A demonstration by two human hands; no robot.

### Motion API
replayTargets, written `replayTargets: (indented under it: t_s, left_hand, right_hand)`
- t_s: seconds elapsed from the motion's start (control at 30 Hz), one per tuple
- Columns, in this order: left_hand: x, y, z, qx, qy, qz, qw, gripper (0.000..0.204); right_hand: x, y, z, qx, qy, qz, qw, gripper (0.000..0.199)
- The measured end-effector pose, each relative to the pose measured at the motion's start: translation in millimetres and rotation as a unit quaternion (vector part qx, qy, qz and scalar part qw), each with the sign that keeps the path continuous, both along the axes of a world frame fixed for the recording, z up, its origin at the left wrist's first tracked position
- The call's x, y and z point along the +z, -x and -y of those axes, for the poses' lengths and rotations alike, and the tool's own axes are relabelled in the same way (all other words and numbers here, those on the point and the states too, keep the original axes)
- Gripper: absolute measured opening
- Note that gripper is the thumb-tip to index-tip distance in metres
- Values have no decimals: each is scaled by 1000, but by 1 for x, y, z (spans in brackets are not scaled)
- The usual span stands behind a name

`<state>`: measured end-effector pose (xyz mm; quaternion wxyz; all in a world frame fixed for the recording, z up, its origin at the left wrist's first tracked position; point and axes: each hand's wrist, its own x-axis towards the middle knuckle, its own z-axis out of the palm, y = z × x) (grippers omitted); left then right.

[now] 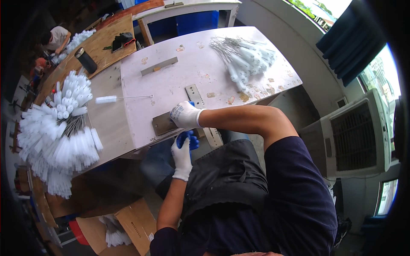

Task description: The person repeatedly picks up a white plastic bristle head and a metal wire handle, inserts the handle into the head, and places the assembled broom on a growing pile. The process is repeated continuously throughout the clip.

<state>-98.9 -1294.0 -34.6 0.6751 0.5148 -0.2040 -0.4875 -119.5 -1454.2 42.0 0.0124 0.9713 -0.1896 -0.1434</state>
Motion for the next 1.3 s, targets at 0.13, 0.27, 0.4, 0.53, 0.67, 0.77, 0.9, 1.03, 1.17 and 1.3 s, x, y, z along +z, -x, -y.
replayTargets:
  t_s: [0.13,0.27,0.4,0.53,0.67,0.77,0.9,1.03,1.17,1.3]
  left_hand:
    - [-17,17,26,-94,21,-198,976,30]
    - [-40,30,53,-88,146,-359,918,39]
    - [-54,20,33,-189,190,-496,826,28]
    - [-27,-50,-21,-95,30,-291,952,29]
    - [4,-103,-28,-182,-67,-118,974,27]
    - [22,-121,-25,-227,-119,14,967,21]
    - [27,-147,-15,-258,-124,137,948,21]
    - [45,-155,-28,-88,-68,677,727,26]
    - [45,-126,-52,189,-9,679,710,32]
    - [22,-107,-9,218,-88,89,968,32]
  right_hand:
    - [-1,-7,-11,-100,-38,34,994,24]
    - [-7,-10,-16,-162,-68,75,982,27]
    - [2,-4,-19,-196,-95,58,974,30]
    - [5,-2,-5,-138,-122,79,980,41]
    - [5,1,29,-52,-220,27,974,72]
    - [0,6,43,49,-132,-35,989,63]
    - [-35,7,45,97,-45,20,994,44]
    - [-38,6,14,-31,-106,107,988,37]
    - [-35,6,2,-113,-97,187,971,31]
    - [-45,3,-1,-155,-93,217,959,33]
